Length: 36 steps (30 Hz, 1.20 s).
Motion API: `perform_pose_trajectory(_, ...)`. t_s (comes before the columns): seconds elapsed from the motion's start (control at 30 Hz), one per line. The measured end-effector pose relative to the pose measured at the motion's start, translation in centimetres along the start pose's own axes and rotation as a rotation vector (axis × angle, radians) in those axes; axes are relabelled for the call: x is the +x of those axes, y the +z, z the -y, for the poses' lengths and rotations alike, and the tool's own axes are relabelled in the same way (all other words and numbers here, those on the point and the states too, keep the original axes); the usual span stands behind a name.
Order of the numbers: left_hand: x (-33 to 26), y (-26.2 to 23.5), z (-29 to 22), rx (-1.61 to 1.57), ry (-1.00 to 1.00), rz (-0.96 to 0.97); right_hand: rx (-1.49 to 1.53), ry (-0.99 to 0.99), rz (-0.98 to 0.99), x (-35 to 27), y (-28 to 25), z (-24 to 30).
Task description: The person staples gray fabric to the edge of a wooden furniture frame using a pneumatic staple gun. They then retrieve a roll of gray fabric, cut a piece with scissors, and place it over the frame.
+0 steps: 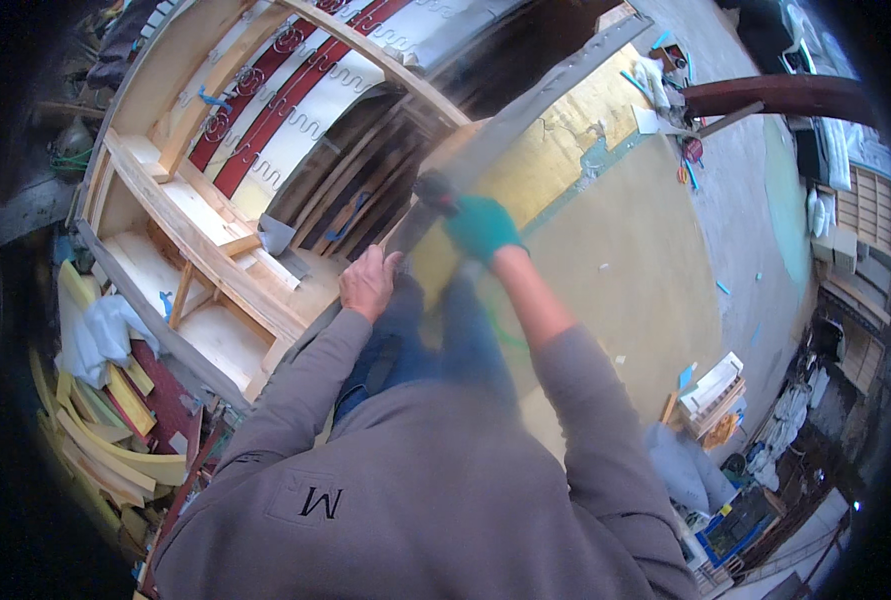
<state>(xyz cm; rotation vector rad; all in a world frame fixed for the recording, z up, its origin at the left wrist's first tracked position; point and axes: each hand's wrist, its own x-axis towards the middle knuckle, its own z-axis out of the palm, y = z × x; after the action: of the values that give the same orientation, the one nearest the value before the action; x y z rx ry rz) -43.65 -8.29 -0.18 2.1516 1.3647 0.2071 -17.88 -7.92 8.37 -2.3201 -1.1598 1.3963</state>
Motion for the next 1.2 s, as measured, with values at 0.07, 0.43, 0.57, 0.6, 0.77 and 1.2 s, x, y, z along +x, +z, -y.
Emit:
perform_pose_trajectory(0.07, 0.7, -0.7, 0.2, 0.052, 0.021, 0.055, -0.044, 0.024, 0.054, 0.3, -0.8, 1.3)
perform_pose_trajectory(0.43, 1.9, -2.5, 0.7, -0.164, 0.091, 0.106, -0.166, 0.134, 0.075, 0.9, -1.4, 3.0)
perform_pose_trajectory(0.57, 2.8, -2.2, 1.9, -0.167, 0.012, 0.029, -0.058, 0.038, 0.012, 0.1, -1.0, 1.9)
perform_pose_trajectory(0.6, 3.1, -2.1, 2.2, -0.138, 0.024, 0.025, -0.006, 0.007, -0.018, -0.4, -0.9, 1.5)
perform_pose_trajectory(0.77, 3.9, -1.8, 3.4, -0.218, -0.018, 0.082, 0.273, 0.008, -0.131, -3.8, 1.3, -0.8)
perform_pose_trajectory(1.2, 4.5, -1.1, 5.3, -0.443, -0.099, 0.269, 0.114, -0.184, -0.174, -4.8, 7.7, -2.1)
